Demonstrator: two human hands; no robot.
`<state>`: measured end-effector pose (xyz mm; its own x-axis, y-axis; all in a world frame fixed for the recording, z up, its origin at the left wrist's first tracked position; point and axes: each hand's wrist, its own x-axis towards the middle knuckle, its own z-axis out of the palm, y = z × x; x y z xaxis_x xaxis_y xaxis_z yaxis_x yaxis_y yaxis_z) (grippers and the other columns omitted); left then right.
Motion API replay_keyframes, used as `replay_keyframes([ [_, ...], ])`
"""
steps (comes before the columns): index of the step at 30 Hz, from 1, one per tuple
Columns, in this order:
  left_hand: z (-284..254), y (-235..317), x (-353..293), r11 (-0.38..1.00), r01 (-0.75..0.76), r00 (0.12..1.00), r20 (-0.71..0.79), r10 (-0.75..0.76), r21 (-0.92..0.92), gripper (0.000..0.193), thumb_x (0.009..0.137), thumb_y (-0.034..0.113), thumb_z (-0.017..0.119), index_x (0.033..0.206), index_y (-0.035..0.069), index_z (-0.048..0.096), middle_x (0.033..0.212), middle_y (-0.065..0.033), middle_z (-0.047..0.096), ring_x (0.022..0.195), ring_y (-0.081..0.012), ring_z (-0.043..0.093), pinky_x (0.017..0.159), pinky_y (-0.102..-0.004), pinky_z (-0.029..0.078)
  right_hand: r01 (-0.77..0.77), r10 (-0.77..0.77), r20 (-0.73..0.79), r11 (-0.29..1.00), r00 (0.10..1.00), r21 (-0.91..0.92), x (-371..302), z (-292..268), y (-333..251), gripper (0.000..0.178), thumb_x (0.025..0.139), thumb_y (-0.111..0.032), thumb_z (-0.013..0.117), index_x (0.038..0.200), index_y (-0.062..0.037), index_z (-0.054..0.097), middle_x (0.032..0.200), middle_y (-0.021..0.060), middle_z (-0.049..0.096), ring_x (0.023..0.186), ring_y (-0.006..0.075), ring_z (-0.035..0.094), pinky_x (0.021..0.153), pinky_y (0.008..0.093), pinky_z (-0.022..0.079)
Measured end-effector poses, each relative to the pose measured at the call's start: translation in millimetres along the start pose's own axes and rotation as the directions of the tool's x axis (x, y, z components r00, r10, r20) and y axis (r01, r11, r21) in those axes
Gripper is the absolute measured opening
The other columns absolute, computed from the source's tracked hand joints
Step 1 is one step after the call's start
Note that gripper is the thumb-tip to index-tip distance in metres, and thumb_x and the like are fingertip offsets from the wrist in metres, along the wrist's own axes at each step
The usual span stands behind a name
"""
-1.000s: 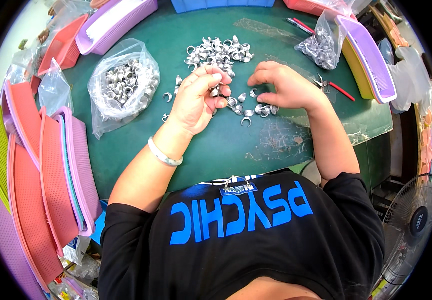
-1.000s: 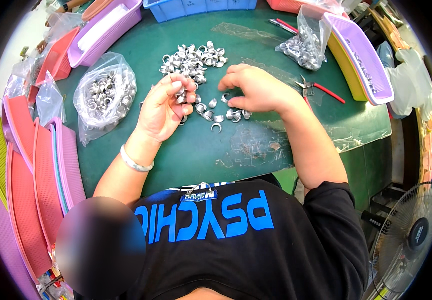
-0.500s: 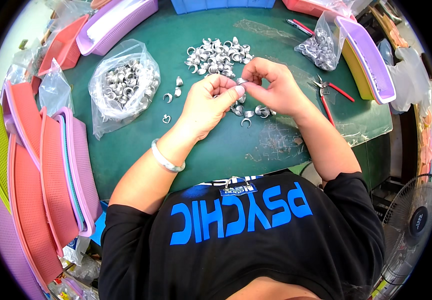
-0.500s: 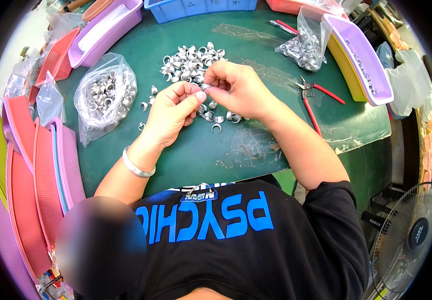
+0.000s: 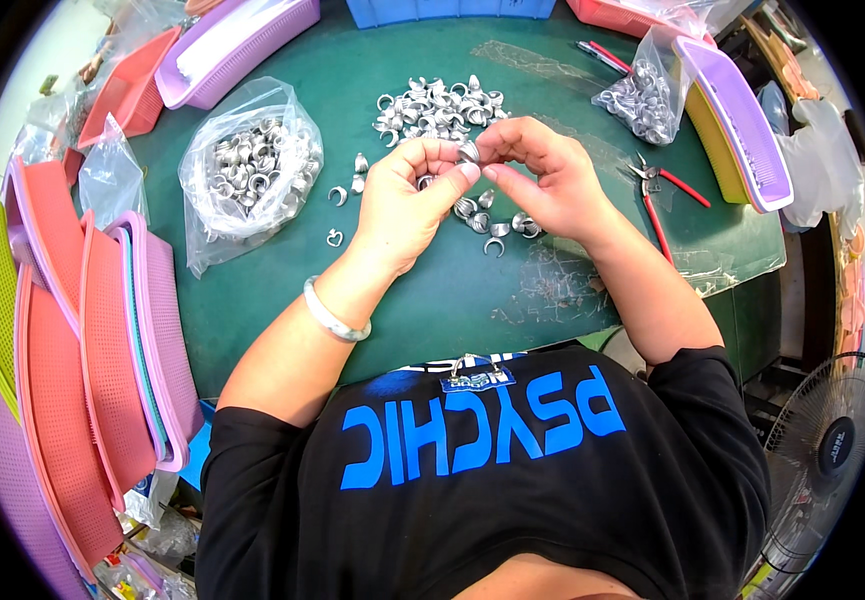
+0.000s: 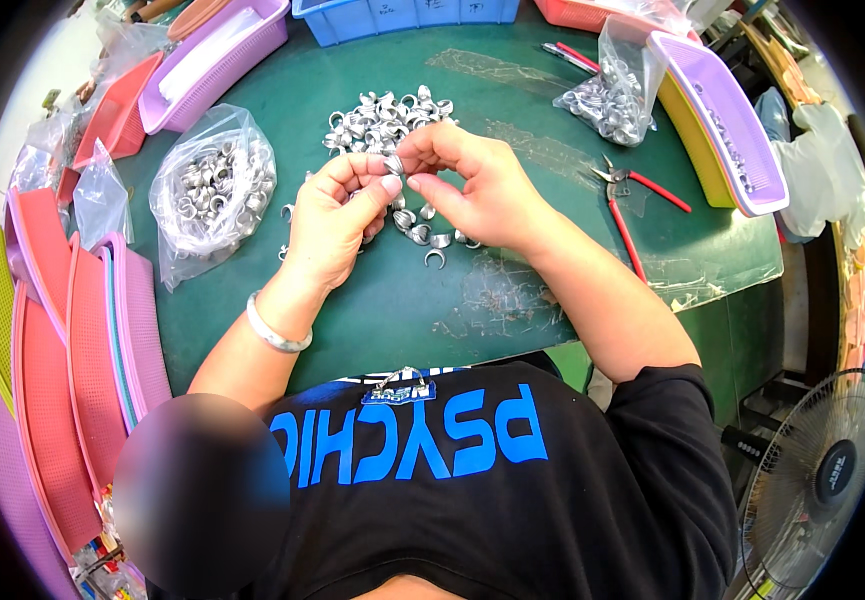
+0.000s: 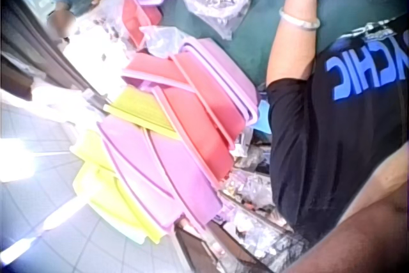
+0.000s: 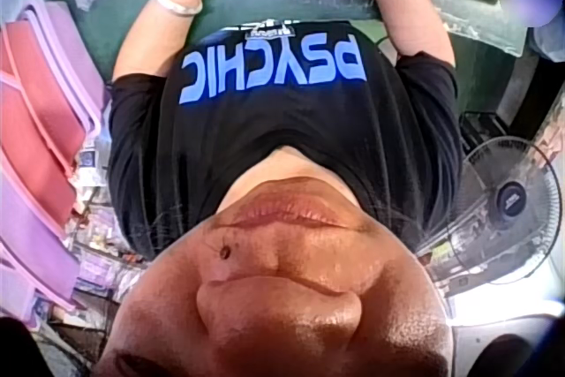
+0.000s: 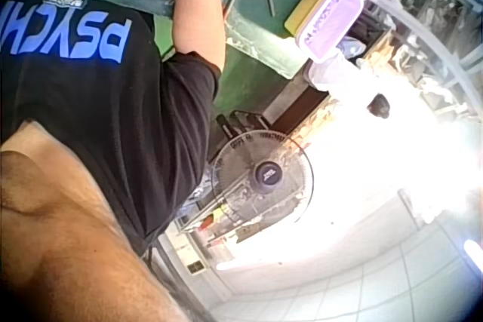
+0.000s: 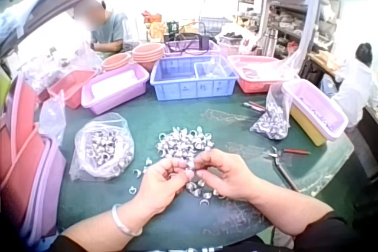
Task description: The person sits at a green workbench and assembles small silver metal parts by hand, picking up components from a pile and fitting them together. They occasionally use red-handled pliers to adjust the parts and place the finished items into a plastic bag.
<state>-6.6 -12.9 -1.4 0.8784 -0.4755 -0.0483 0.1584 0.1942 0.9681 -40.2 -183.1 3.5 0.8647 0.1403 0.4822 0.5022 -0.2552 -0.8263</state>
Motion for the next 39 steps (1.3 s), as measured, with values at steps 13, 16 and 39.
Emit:
replay_keyframes([
  [13,-0.9,-5.0,1.4,0.963,-0.220,0.975,0.011,0.221,0.155,0.019,0.078,0.003,0.062,0.095,0.003,0.055,0.076,0.0035,0.051,0.066,-0.0020,0.045,0.057,-0.0147,0.036,0.005,-0.003,-0.034,0.998,0.999,0.056,-0.4,-1.9,-1.7,0.024,0.077,0.001,0.058,0.101,-0.0011,0.054,0.088,0.0059,0.060,0.081,0.0134,0.057,0.075,0.0265,0.047],
  [16,-1.0,-4.8,0.9,0.953,-0.266,0.964,0.051,0.261,0.145,0.020,0.078,0.001,0.062,0.096,0.003,0.054,0.077,0.0037,0.051,0.068,-0.0021,0.045,0.059,-0.0150,0.037,-0.075,0.076,-0.004,0.989,0.997,0.131,0.1,-3.5,-1.0,0.026,0.079,-0.001,0.058,0.104,-0.0005,0.052,0.089,0.0052,0.059,0.083,0.0121,0.056,0.077,0.0261,0.046],
  [39,0.1,6.4,-3.5,0.999,0.011,0.989,0.150,-0.007,-0.031,0.019,0.079,0.011,0.063,0.093,0.001,0.055,0.077,0.0013,0.053,0.065,-0.0031,0.046,0.056,-0.0173,0.037,0.010,-0.008,-0.020,0.997,1.000,0.082,0.9,-1.8,-0.1,0.031,0.073,0.001,0.064,0.103,-0.0009,0.055,0.092,0.0044,0.059,0.080,0.0121,0.055,0.074,0.0253,0.046],
])
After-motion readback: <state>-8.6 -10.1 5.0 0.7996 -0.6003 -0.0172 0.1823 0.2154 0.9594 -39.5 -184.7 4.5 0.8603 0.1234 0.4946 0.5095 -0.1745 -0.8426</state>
